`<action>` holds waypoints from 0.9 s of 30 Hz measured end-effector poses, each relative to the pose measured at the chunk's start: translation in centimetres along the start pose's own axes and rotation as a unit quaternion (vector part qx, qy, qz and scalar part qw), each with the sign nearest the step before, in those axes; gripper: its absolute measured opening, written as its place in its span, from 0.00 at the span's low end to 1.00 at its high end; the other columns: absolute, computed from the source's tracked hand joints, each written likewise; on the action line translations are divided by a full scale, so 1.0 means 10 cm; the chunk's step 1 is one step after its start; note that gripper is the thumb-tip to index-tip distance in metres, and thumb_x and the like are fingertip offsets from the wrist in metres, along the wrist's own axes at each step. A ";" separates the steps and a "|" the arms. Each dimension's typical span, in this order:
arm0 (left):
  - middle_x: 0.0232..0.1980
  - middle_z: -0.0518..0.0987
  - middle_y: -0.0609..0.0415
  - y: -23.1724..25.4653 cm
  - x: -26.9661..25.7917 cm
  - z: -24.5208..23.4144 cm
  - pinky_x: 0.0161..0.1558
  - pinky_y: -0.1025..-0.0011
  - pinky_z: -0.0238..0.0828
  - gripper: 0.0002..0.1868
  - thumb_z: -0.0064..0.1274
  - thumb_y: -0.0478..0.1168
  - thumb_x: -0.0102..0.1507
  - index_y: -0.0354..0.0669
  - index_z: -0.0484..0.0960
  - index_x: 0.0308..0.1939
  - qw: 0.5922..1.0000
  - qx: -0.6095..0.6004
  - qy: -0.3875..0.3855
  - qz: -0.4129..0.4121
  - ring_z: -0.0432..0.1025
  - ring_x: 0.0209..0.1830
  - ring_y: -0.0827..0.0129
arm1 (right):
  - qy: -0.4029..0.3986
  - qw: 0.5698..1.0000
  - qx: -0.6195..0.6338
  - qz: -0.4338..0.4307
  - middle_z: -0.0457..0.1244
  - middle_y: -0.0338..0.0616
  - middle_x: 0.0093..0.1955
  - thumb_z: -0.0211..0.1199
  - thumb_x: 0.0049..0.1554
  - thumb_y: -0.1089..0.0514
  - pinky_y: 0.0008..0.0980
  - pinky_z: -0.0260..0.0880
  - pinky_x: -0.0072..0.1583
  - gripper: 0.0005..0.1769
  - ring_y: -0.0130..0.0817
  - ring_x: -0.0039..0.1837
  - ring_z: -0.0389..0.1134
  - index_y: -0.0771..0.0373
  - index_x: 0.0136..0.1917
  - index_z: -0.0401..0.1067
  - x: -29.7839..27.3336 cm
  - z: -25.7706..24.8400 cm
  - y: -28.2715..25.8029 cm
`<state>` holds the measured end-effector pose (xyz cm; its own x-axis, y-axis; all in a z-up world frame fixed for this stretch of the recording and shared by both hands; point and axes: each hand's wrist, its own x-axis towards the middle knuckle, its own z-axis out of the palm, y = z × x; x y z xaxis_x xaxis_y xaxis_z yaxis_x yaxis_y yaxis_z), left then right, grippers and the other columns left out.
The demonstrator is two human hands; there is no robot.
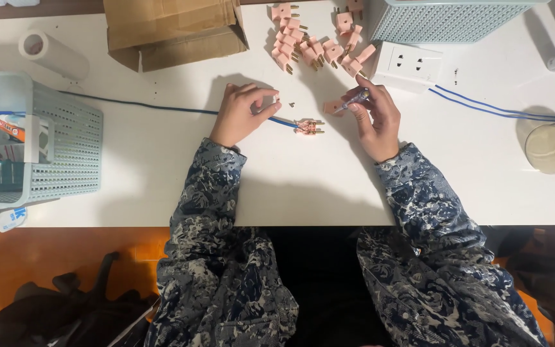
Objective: Assembling small pink plastic components by inserting metal parts using a precision screwdriver on a white desk.
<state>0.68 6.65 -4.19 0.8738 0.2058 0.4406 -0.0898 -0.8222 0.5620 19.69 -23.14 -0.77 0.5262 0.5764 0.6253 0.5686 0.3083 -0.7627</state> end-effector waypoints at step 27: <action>0.52 0.86 0.66 0.01 -0.02 -0.06 0.67 0.59 0.54 0.11 0.72 0.47 0.76 0.50 0.96 0.60 0.999 0.018 -0.021 -0.041 0.77 0.38 0.73 | -0.018 0.998 -0.059 -0.030 0.62 0.62 0.63 0.51 0.86 0.57 0.52 0.77 0.68 0.21 0.55 0.65 0.72 0.67 0.87 0.61 0.05 -0.07 -0.11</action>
<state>0.16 6.86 -3.79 0.8972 0.2515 0.3631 -0.0002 -0.8218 0.5698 19.72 -23.71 0.48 0.4663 0.5869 0.6619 0.6701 0.2541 -0.6974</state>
